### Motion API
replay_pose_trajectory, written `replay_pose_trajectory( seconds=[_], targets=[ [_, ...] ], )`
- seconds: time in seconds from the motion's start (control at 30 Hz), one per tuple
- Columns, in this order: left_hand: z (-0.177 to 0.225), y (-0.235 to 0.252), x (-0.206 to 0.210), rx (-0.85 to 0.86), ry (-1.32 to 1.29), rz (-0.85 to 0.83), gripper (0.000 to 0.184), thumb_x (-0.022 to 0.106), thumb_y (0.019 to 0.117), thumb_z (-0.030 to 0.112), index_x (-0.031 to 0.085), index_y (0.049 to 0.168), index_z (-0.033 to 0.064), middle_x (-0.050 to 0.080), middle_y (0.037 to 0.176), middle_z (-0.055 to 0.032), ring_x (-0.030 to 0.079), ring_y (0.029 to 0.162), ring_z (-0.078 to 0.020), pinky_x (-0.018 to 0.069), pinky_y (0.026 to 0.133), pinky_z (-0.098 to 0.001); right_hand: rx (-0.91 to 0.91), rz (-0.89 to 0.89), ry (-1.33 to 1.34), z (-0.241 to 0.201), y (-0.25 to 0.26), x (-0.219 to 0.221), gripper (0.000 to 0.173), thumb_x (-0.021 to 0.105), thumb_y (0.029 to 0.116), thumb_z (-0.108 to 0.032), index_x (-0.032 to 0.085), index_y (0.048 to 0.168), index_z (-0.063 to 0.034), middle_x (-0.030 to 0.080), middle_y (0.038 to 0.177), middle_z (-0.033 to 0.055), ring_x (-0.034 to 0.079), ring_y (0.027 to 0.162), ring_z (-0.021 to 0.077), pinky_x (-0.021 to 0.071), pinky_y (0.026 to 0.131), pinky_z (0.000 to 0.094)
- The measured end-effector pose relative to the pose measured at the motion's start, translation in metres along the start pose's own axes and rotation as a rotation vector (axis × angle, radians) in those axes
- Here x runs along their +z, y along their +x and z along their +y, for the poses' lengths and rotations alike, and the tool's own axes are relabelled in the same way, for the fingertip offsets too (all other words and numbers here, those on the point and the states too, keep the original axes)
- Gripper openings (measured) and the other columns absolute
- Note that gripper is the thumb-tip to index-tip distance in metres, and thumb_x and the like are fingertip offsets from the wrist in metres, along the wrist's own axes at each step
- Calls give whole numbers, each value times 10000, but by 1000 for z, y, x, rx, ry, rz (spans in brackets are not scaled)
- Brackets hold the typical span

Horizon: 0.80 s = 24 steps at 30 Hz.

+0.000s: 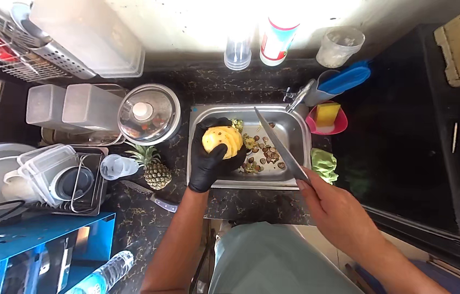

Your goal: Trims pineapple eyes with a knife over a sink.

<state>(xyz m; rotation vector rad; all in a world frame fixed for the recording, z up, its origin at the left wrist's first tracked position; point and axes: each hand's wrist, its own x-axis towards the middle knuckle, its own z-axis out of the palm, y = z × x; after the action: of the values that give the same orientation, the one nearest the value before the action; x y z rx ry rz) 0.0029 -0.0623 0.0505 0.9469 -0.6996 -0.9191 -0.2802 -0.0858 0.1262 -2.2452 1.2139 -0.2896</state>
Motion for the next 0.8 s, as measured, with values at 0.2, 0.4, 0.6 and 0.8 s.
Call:
replay_pose_trajectory(
  seconds=[0.2,0.4,0.6,0.8],
  targets=[
    [16,14,-3,-36,85,-297,673,850,735,401,567,1266,98,674,1203,-119,682,1057,-237,588,904,-391,51,-361,380,-1,-8,-12,353,427,1086,-435,642,1283,-235,534,651,-78,513,496,36,467,447,244],
    [25,19,-6,-59,67,-379,680,858,737,409,574,1254,73,673,1204,-125,685,1050,-229,594,890,-371,133,-485,558,1,-8,-15,337,447,1083,-444,636,1294,-260,533,664,-51,513,466,85,473,403,267],
    [26,19,-11,-78,109,-363,708,858,715,411,563,1249,51,669,1168,-100,680,1021,-180,588,866,-330,112,-462,551,0,-10,-17,347,441,1087,-439,632,1311,-257,531,661,-57,511,472,76,467,408,259],
    [26,22,-8,-82,86,-560,651,849,740,297,559,1268,49,650,1242,-143,654,1104,-245,569,937,-389,128,-501,546,1,-10,-18,351,442,1088,-432,630,1326,-256,543,661,-53,509,461,79,471,402,264]
  ],
)
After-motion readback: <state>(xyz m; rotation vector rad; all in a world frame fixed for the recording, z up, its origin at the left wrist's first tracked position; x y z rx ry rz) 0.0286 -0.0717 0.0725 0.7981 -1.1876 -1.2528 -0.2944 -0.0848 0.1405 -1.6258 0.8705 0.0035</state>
